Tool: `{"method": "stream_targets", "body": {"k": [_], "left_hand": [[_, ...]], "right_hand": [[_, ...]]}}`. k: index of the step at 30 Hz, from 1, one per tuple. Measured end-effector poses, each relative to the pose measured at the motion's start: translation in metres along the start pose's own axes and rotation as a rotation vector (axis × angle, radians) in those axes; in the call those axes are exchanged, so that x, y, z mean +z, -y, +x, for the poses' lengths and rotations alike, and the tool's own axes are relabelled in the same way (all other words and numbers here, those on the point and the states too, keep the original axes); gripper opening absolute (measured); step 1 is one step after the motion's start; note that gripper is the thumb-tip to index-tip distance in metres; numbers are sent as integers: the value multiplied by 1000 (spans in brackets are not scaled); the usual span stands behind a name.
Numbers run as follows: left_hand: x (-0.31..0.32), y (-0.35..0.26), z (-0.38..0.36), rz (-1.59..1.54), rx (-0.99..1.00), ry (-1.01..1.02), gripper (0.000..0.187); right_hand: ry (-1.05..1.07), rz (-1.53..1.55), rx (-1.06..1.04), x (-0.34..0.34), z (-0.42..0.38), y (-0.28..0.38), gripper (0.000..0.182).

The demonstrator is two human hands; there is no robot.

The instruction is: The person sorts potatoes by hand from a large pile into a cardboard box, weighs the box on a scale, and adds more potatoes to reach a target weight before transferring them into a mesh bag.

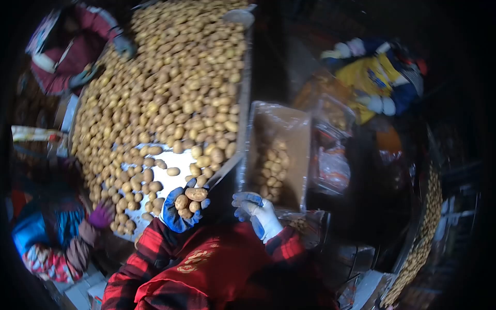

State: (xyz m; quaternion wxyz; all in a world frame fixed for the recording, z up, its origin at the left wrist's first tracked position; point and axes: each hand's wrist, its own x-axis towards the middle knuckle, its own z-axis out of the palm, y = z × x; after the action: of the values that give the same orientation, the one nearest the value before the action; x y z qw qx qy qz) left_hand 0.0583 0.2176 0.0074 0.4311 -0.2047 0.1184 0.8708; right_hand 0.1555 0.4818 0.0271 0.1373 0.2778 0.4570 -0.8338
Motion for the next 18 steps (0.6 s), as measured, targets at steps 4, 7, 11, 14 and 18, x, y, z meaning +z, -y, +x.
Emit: {"method": "stream_targets", "body": {"k": [4,7,11,14,18], "left_hand": [[-3,29,62,279,-133,110,53],[41,61,83,405,-150,161,43],[57,85,105,623,-131,257,37],[63,86,123,699,-175,243,39],[85,92,152,360,-541,259,58]], "right_hand": [[-58,35,-42,-41,-25,23,36],[-32,72,-57,-62,-25,38,41],[13,153,-55,-85,-15,37,44],[-30,118,-1,-106,-9,27,48],[158,50,52,-110,-11,27,63]]}}
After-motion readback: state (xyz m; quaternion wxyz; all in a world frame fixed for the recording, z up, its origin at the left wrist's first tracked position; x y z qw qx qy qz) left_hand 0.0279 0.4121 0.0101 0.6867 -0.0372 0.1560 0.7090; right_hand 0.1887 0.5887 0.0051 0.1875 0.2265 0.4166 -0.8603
